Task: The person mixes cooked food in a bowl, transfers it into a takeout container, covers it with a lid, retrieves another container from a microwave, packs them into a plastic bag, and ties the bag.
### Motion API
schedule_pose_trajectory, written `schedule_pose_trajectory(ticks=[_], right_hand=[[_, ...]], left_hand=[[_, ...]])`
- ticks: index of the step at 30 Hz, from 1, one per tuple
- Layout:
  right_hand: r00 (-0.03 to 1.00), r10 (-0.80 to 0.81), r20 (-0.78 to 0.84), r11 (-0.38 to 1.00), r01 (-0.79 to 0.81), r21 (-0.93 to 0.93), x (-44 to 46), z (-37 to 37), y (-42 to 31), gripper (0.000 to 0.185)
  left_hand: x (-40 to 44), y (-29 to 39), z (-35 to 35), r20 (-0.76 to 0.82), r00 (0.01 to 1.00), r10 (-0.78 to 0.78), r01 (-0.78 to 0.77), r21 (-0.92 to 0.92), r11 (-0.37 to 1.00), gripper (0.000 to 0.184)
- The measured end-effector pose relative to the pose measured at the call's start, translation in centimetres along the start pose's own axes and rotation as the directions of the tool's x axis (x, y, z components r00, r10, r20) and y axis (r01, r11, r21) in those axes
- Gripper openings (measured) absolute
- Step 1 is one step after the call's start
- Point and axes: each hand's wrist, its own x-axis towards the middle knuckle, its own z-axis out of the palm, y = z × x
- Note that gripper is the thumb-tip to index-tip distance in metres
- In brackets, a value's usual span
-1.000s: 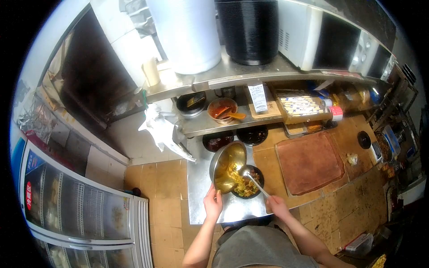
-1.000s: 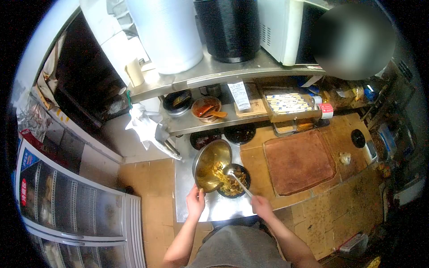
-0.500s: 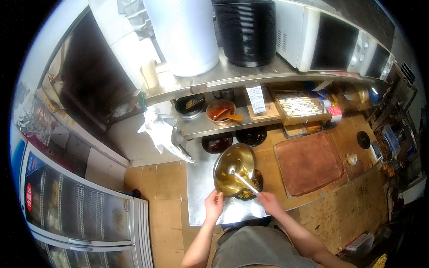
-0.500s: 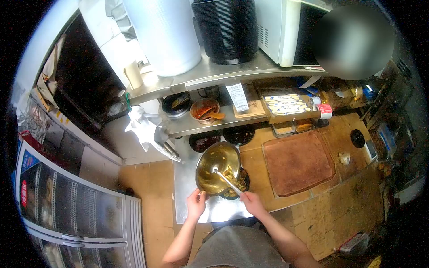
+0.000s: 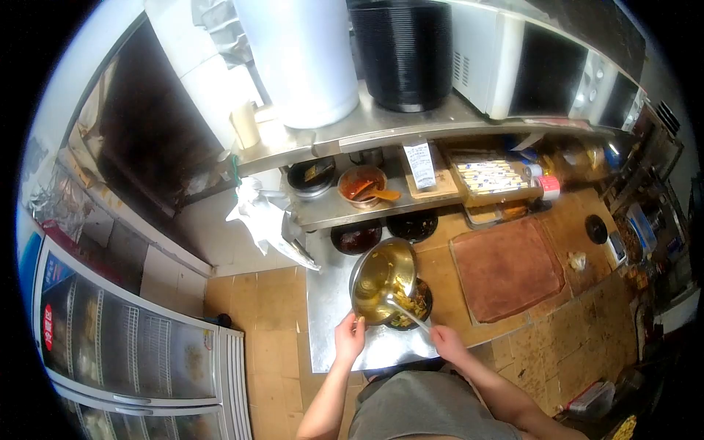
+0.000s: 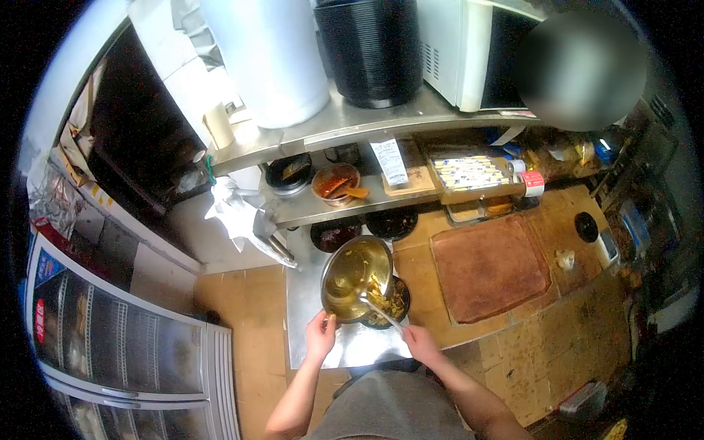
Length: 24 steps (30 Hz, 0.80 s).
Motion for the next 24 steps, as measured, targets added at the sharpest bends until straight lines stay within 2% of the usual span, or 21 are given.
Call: schedule_pose_trajectory(ticks=[1, 5, 7, 8, 10, 13, 16, 19, 23, 24], right_hand=[[0.997, 0.079, 0.002, 0.997, -0.079, 0.013, -0.1, -0.2, 0.1, 0.033], [0.998, 0.059, -0.037, 0.998, -0.060, -0.022, -0.4, -0.7, -1.0, 0.035], [0.999, 0.003, -0.051, 0.999, -0.005, -0.033, 0.4, 0.1, 0.6, 0.037], [0.999, 0.003, -0.052, 0.999, -0.005, -0.034, 0.5, 0.2, 1.4, 0.037], [0.990, 0.140, -0.027, 0.986, -0.136, 0.097, 0.2, 0.2, 2.6, 0.036], [0.981, 0.194, -0.023, 0.980, -0.193, 0.048, -0.4, -0.5, 2.5, 0.036], [0.992, 0.114, -0.059, 0.991, -0.109, 0.076, -0.1, -0.6, 1.1, 0.037], [0.988, 0.155, -0.026, 0.976, -0.149, 0.157, 0.8, 0.8, 2.6, 0.037], [0.981, 0.191, -0.036, 0.977, -0.186, 0.105, -0.9, 0.3, 3.4, 0.036], [0.985, 0.162, -0.065, 0.985, -0.157, 0.070, -1.8, -0.6, 0.9, 0.035]], left_hand=[[0.0, -0.2, -0.1, 0.001, 1.000, 0.003, -0.003, -0.013, 1.000, 0.019], [-0.1, -0.7, 0.1, 0.004, 0.995, 0.100, -0.100, 0.024, 0.995, 0.018], [0.1, -0.2, 0.2, -0.018, 0.964, 0.266, -0.262, 0.131, 0.956, 0.013], [0.2, -0.1, 0.2, -0.017, 0.963, 0.267, -0.263, 0.130, 0.956, 0.013], [0.5, -0.3, 0.1, -0.001, 0.960, 0.279, -0.274, 0.176, 0.945, 0.010], [0.9, -0.3, 0.1, 0.019, 0.958, 0.286, -0.281, 0.269, 0.921, 0.008], [1.2, 0.5, 0.4, 0.003, 0.949, 0.316, -0.305, 0.272, 0.913, 0.007], [1.4, 1.4, 0.2, 0.002, 0.946, 0.324, -0.314, 0.254, 0.915, 0.006], [2.2, 0.2, -0.4, 0.002, 0.919, 0.394, -0.377, 0.293, 0.878, 0.005], [2.2, 0.1, -0.5, 0.001, 0.919, 0.394, -0.379, 0.280, 0.882, 0.005]])
